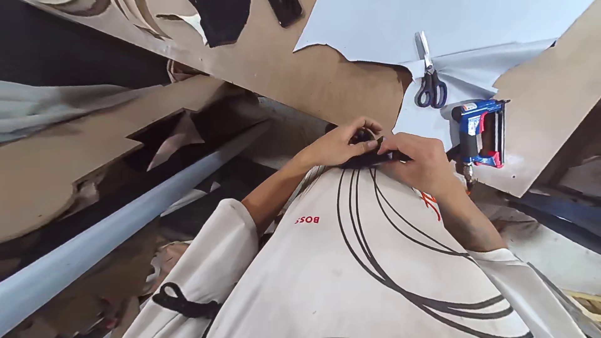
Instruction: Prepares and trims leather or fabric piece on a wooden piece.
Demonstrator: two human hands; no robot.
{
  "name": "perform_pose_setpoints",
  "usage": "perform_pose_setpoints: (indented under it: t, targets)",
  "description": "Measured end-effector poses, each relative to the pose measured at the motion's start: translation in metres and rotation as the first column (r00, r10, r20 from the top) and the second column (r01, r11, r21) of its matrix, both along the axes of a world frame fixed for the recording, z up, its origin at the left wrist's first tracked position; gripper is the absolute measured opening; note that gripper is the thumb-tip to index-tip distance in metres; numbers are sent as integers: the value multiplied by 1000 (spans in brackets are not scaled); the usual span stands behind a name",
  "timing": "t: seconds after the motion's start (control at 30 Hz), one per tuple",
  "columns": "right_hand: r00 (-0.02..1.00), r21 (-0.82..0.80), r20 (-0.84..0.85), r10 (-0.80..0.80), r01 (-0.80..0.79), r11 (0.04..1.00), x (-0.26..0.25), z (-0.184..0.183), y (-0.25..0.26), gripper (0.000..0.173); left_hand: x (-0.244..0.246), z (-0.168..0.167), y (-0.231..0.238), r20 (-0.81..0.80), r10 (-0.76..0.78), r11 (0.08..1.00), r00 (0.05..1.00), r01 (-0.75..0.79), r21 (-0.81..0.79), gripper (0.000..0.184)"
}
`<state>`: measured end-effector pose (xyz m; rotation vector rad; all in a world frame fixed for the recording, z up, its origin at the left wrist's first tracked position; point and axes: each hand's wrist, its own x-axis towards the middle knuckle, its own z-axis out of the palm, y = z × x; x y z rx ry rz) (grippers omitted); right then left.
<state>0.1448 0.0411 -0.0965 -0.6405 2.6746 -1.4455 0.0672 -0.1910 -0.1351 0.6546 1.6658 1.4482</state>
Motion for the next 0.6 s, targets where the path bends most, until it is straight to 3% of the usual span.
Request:
perform_pose_setpoints:
  t: [0.07, 0.13, 0.2, 0.23, 0.27, 0.3, 0.37, 0.43, 0.47, 0.53, 0.6]
  targets:
    - [996, -32, 44, -77, 78, 996, 4, -5, 1, 15, 5, 0, -10, -182, -28, 1000, 983, 27, -7, 52]
    - [982, -148, 167, -92, 118, 982, 3, -15, 8, 17, 13, 2, -16, -192, -58, 998, 980, 58, -7, 59]
    - [955, -265, 287, -68, 148, 953, -4, -31, 22, 21, 18, 4, -18, -198, -49, 999, 979, 45, -27, 47]
    - [948, -247, 293, -127, 203, 947, -9, -41, 34, 23, 18, 5, -18, -232, -21, 998, 972, 8, -57, 42]
    - [926, -109, 254, -280, 315, 943, -15, -51, 48, 27, 17, 5, -17, -294, 15, 996, 956, -39, -77, 38]
    - [864, 131, 169, -475, 458, 879, -21, -62, 64, 34, 15, 3, -16, -379, 60, 993, 923, -95, -74, 35]
    - [708, 466, 41, -705, 611, 640, -40, -80, 89, 51, 2, -14, -8, -646, 140, 978, 751, -209, -30, 26]
    - [639, 572, 63, -766, 606, 553, -63, -102, 100, 60, -25, -51, 0, -859, 171, 955, 482, -294, 26, 22]
    - [623, 602, 83, -778, 591, 537, -68, -115, 98, 58, -34, -74, 4, -904, 143, 948, 403, -317, 8, 22]
    - [590, 658, 117, -799, 556, 507, -71, -132, 94, 52, -43, -114, 14, -911, -6, 939, 411, -310, -147, 25]
    - [567, 701, 172, -806, 504, 505, -74, -138, 101, 47, -43, -133, 23, -824, -194, 897, 532, -244, -368, 41]
